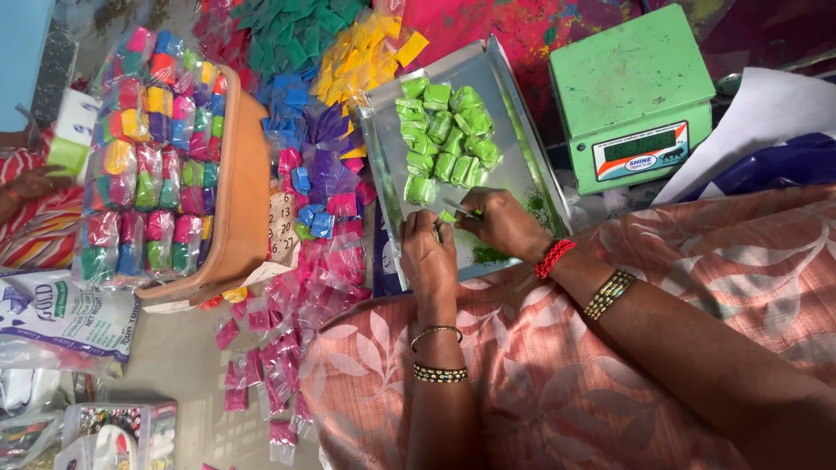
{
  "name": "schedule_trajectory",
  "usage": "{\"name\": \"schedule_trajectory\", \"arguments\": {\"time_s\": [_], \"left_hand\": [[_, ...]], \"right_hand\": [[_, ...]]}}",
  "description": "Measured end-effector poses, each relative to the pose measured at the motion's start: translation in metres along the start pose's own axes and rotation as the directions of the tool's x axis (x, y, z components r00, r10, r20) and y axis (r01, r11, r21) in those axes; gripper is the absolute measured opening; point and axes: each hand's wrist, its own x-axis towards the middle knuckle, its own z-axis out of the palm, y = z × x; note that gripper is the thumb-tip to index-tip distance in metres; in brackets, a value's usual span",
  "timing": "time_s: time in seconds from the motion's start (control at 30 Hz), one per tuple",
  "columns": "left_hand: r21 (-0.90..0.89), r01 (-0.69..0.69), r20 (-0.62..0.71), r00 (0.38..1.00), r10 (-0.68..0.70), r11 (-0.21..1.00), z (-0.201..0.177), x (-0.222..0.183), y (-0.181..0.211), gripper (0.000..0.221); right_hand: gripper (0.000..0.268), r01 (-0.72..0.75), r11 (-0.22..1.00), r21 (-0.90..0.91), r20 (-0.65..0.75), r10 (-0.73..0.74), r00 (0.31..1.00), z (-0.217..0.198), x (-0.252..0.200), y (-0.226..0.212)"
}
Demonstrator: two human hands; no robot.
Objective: The person uses a small card to scoop green powder into small plastic packets, then seals the packets by hand.
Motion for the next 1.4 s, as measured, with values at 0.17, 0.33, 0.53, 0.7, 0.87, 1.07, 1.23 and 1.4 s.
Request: {"name": "schedule_trajectory", "arguments": {"time_s": [0.17,0.33,0.53,0.7,0.87,1.07,1.23,1.4], "left_hand": [[-0.053,0.015,0.059,0.998,-0.012,0.998,0.011,-0.002,-0.005,0.014],[-0.078,0.012,0.050,0.999,-0.008,0.997,0.012,-0.003,-0.011,0.016],[-0.058,-0.005,0.050,0.999,0.008,0.998,0.011,-0.003,-0.008,0.014],[-0.052,0.003,0.033,0.999,-0.002,0.999,0.009,-0.002,-0.004,0.012],[-0.051,-0.021,0.004,1.000,0.022,0.998,0.008,-0.002,-0.007,0.012],[-0.104,0.004,0.016,1.000,-0.003,0.995,0.011,-0.003,-0.015,0.010],[-0.166,-0.041,0.009,0.999,0.043,0.985,0.015,-0.006,-0.024,0.009],[-0.180,-0.038,0.044,0.998,0.047,0.983,0.017,-0.010,-0.020,0.009]], "right_hand": [[0.026,0.001,1.000,-0.015,-0.057,-0.002,0.998,0.007,0.002,0.019],[0.011,-0.001,0.991,0.137,-0.001,0.001,1.000,0.005,0.001,0.008],[0.011,0.038,0.990,0.139,-0.020,-0.036,0.999,0.005,-0.001,0.011],[0.013,-0.053,0.997,0.055,-0.045,0.056,0.997,0.006,-0.001,0.018],[0.017,0.002,0.991,0.133,-0.050,0.004,0.999,0.012,-0.001,0.023],[0.025,-0.011,1.000,-0.015,-0.027,0.011,1.000,0.003,-0.003,0.022],[0.020,-0.048,0.997,0.057,0.071,0.044,0.996,0.007,-0.004,0.017],[0.018,-0.093,0.996,0.010,0.013,0.093,0.996,0.018,-0.005,0.034]]}}
